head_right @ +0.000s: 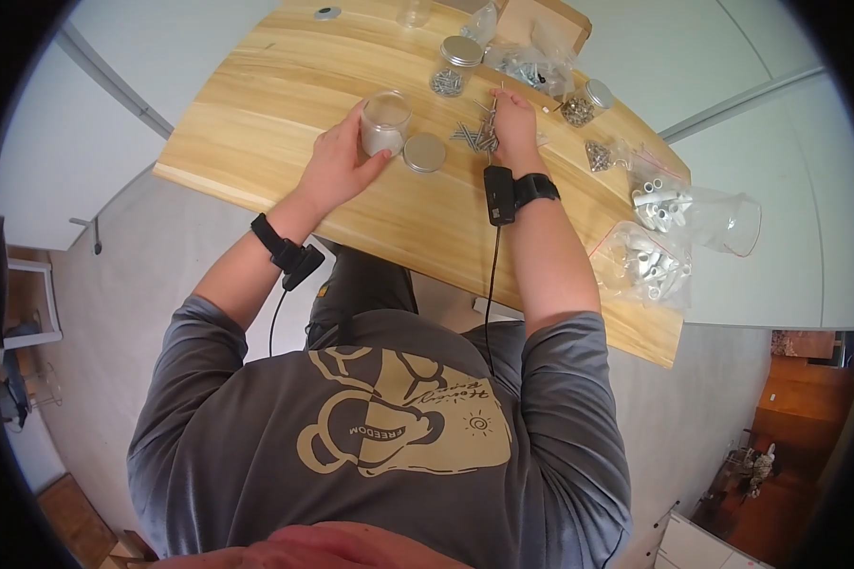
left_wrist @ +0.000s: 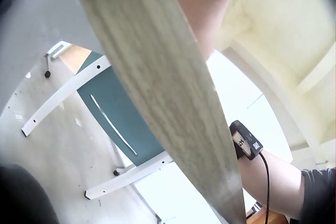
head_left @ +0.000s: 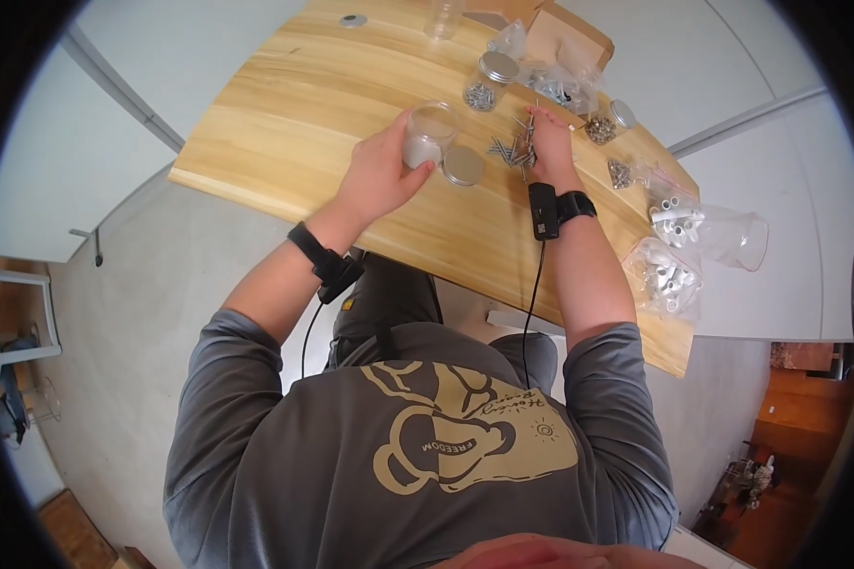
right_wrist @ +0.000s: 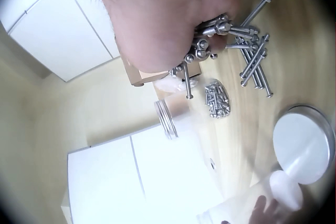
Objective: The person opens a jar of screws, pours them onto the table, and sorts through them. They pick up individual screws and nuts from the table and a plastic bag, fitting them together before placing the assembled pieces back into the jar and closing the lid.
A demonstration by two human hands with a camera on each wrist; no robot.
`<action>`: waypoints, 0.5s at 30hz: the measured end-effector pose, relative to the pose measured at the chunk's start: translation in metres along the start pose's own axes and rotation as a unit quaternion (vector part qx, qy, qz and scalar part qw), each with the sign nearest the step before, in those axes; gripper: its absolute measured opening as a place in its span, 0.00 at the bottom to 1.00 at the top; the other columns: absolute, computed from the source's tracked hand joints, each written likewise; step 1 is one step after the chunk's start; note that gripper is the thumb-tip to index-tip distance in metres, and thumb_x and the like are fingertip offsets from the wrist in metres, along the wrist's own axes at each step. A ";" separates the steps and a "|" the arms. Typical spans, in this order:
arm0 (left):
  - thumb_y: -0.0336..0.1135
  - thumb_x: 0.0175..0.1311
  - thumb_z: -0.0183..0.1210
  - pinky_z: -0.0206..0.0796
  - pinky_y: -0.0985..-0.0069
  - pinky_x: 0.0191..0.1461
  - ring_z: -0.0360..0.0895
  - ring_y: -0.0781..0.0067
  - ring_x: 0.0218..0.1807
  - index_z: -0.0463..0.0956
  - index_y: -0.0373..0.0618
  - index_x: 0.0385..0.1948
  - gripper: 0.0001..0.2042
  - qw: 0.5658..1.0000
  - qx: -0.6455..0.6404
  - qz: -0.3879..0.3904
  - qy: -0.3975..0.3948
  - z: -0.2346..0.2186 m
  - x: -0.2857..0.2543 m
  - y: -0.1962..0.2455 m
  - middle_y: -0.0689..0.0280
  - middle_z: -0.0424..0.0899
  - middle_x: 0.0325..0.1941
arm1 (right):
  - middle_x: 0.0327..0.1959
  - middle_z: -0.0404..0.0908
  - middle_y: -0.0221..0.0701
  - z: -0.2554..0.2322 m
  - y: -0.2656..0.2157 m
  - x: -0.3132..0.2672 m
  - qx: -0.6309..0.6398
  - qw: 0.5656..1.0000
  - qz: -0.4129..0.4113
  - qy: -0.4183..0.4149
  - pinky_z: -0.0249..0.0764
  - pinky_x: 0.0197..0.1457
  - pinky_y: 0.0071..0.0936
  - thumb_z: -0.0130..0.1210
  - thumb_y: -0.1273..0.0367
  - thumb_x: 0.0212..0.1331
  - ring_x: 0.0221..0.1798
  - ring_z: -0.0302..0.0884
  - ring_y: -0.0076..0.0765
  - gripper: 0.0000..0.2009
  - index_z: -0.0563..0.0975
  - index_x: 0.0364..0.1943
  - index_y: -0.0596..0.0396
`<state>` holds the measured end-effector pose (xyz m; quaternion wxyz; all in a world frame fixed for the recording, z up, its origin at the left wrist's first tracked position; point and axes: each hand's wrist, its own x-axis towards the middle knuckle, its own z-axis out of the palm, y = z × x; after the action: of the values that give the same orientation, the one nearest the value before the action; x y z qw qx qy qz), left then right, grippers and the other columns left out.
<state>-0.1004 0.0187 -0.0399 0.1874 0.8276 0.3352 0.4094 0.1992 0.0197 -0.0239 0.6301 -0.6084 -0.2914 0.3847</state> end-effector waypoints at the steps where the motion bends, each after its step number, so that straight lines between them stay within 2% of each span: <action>1: 0.40 0.59 0.68 0.73 0.54 0.52 0.83 0.46 0.44 0.60 0.37 0.69 0.37 1.000 -0.007 0.001 -0.006 0.000 0.000 -0.001 0.49 0.84 0.45 | 0.24 0.72 0.25 0.001 -0.005 -0.004 0.008 1.000 0.021 0.003 0.67 0.23 0.24 0.52 0.66 0.74 0.23 0.70 0.24 0.09 0.80 0.46 0.55; 6: 0.39 0.59 0.68 0.73 0.55 0.53 0.83 0.47 0.45 0.61 0.36 0.69 0.37 0.999 -0.042 -0.009 -0.019 0.004 0.001 -0.004 0.50 0.84 0.47 | 0.26 0.71 0.23 0.005 -0.019 -0.006 0.033 0.998 0.054 -0.009 0.66 0.19 0.24 0.51 0.65 0.75 0.23 0.70 0.23 0.09 0.78 0.46 0.55; 15: 0.39 0.60 0.67 0.74 0.56 0.52 0.84 0.52 0.40 0.62 0.45 0.69 0.35 0.987 -0.092 -0.097 -0.091 -0.002 0.015 0.017 0.52 0.85 0.47 | 0.30 0.72 0.25 0.031 -0.058 -0.026 0.102 0.990 0.044 -0.083 0.65 0.22 0.23 0.51 0.68 0.74 0.27 0.70 0.24 0.09 0.78 0.48 0.58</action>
<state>-0.0884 0.0174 -0.0207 0.3310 0.8044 0.3562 0.3414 0.1674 0.0168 0.0393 0.6451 -0.5190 -0.2751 0.4888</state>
